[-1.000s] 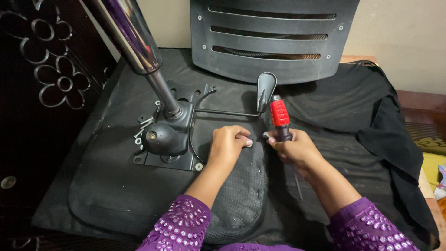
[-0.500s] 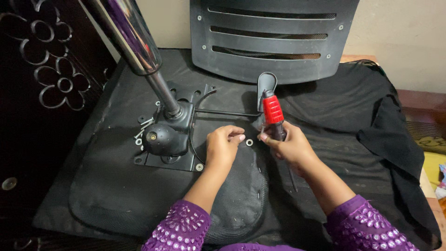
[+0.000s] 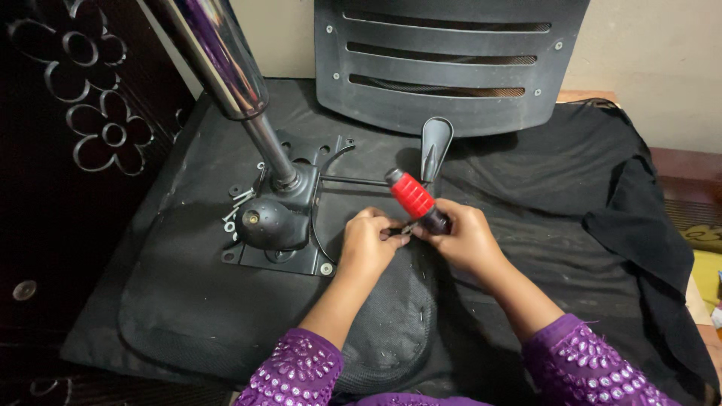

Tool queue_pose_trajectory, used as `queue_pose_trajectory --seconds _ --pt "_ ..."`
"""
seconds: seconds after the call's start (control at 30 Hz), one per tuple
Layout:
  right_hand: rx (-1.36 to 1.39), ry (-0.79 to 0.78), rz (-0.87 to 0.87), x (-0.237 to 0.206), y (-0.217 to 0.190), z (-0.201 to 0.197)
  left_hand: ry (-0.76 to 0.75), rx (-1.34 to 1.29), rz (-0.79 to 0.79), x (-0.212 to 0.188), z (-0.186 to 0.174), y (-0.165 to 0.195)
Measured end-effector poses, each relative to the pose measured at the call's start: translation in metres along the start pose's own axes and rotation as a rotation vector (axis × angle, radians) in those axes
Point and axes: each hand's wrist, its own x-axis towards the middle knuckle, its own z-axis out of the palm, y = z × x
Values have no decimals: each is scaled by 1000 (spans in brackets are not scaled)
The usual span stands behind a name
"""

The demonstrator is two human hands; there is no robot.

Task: The person uses a red-handled screwdriver to unscrew the screws fastening the backrest of an office chair, then lifts the backrest away and sets it aside. They continue removing screws from the seat mechanism and handle the armrest and loose screws while working over the chair base laid on a bed.

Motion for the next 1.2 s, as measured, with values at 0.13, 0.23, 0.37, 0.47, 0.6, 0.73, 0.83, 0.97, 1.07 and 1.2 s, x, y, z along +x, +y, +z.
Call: queue_pose_trajectory --seconds 0.13,0.23,0.37,0.47,0.6,0.73,0.83,0.97,1.07,1.2 --pt "-85 -12 11 -6 -11 -1 6 -27 -6 1 2 1" --pt "-138 12 -28 -5 -19 -4 15 -21 -9 1 3 2" --pt "-194 7 -165 -1 -20 -8 35 -43 -10 1 3 5" --pt "-225 -5 -236 1 -17 -6 36 -13 -6 1 2 5" --pt "-286 1 -265 -2 -15 -2 29 88 -2 2 2 5" --pt "-288 -32 -253 -2 -15 -2 -12 107 -107 3 4 5" --pt "-287 -104 -269 4 -14 -4 -3 39 -83 2 3 2" --pt "-287 -108 -282 10 -8 -3 -27 5 -118 3 3 -2" --pt "-287 -98 -292 14 -3 3 -19 -55 -233 3 2 -3" --pt "-289 -80 -168 18 -3 10 -57 -44 -154 1 0 -1"
